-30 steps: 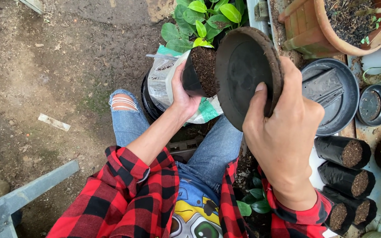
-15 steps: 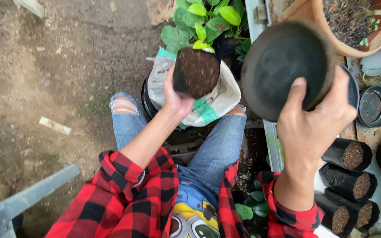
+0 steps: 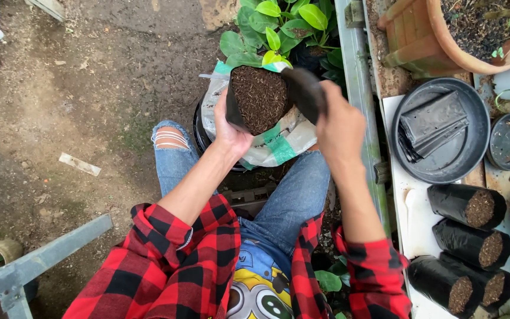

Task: The person scoops soil from a bag into black plastic nursery bags and places them on a shelf. They then use a white plastic spoon to press small seeds into the soil in each bag.

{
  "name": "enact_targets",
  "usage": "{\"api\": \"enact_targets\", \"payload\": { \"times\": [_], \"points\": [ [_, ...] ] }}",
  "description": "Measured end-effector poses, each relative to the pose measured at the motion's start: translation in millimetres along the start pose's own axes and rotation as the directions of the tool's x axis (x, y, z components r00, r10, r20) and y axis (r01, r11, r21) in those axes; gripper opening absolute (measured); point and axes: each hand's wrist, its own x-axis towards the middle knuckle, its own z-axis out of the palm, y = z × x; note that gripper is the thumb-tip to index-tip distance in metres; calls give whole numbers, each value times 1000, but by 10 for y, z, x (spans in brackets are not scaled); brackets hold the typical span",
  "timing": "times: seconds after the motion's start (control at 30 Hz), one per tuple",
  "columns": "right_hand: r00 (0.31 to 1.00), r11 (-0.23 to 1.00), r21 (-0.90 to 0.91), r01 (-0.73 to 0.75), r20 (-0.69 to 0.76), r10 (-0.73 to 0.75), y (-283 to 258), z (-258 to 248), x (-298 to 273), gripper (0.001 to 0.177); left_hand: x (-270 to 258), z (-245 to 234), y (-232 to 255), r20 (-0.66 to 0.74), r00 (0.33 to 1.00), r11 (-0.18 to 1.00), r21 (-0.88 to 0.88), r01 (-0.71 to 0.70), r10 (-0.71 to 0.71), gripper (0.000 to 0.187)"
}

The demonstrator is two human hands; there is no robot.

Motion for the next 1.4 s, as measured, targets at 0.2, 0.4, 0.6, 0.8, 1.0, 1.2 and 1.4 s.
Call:
{"api": "enact_targets", "payload": {
  "times": [0.2, 0.4, 0.6, 0.8, 1.0, 1.2, 1.4],
  "points": [
    [975, 922, -347, 172, 194, -109, 1062, 2037, -208, 25, -32, -134, 47, 32, 998, 997, -40, 59, -57, 30],
    [800, 980, -196, -11, 587, 126, -120, 958, 122, 68, -57, -234, 87, 41, 984, 984, -31, 177, -175, 32],
    [994, 702, 712, 2, 72, -76, 66, 224, -355, 97, -195, -118, -83, -21, 964, 964, -14, 266, -267, 39],
    [994, 704, 706, 73, -110, 8, -205, -13, -662, 136, -295, 167, -527, -54, 923, 919, 85, 385, -381, 44],
    [945, 734, 676, -58, -200, 259, -27, -154, -1050, 127, -297, -42, -1208, -124, 837, 780, 312, 543, -533, 57],
    [872, 769, 618, -164, -274, 406, 391, -481, -1557, 115, -137, -391, -1867, -203, 762, 586, 528, 614, -615, 75],
    [737, 748, 601, -280, -366, 569, 901, -663, -2088, 106, -478, 17, -2440, -270, 802, 362, 784, 505, -534, 72]
  ]
}}
